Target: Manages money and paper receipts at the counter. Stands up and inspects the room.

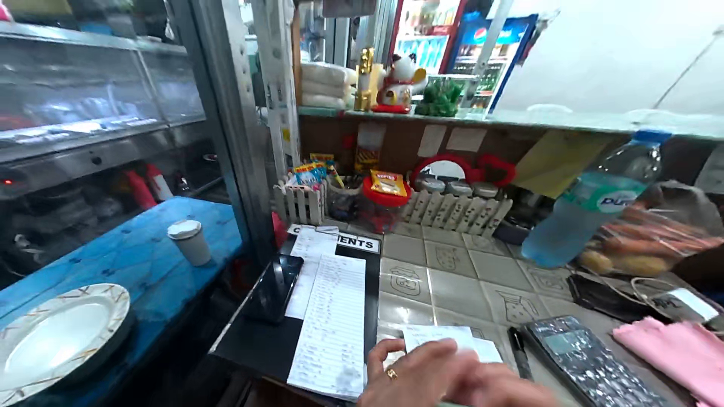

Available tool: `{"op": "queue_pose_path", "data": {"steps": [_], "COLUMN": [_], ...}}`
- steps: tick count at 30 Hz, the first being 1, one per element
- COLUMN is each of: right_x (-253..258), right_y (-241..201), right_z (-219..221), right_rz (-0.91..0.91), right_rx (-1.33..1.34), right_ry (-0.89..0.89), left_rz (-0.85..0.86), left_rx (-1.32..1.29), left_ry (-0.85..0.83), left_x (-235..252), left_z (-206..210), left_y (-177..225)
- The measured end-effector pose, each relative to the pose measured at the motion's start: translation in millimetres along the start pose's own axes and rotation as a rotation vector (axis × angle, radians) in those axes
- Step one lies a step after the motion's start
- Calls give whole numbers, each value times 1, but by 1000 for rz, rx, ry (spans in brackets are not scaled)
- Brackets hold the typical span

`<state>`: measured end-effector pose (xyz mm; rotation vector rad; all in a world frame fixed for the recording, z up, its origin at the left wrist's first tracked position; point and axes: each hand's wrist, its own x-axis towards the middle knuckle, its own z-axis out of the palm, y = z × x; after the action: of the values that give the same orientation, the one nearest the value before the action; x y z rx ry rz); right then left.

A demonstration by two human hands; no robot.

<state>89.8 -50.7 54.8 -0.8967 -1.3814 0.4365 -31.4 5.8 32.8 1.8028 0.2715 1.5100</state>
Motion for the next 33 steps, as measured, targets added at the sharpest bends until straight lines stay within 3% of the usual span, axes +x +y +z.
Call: {"op": "queue_pose_path", "data": {"steps": [2,5,8,11,16,19,21,26,28,30,33], "right_x": [31,119,224,294,327,315,297,227,178,124,53], "right_y": [7,36,82,142,196,181,150,49,14,-3,1], "right_z": [7,19,36,57,83,79,55,-67,-111,-139,-159], "right_rz": [46,48,101,341,643,614,519,271,377,610,775], "right_rx": [-57,-227,-454,-554,-133,-77,-198,-773,-1057,-1293,-1377], "right_ry": [-100,-76,-90,-70,41,-28,-170,-567,-621,-626,-627], "left_rz": [-66,-99,-176,-188,-231,-242,-250,-265,-271,-314,-312], "left_rx": [-97,19,167,285,370,417,438,485,509,551,711], "left_ry": [105,255,226,112,43,10,1,-72,-91,-125,-197], "left_x": [5,9,3,4,7,7,1,-2,-2,1,4], "left_z": [-12,-36,-41,-40,-39,-42,-42,-44,-43,-41,-29], "left_y": [-15,-49,-66,-64,-59,-59,-61,-63,-65,-65,-55]}}
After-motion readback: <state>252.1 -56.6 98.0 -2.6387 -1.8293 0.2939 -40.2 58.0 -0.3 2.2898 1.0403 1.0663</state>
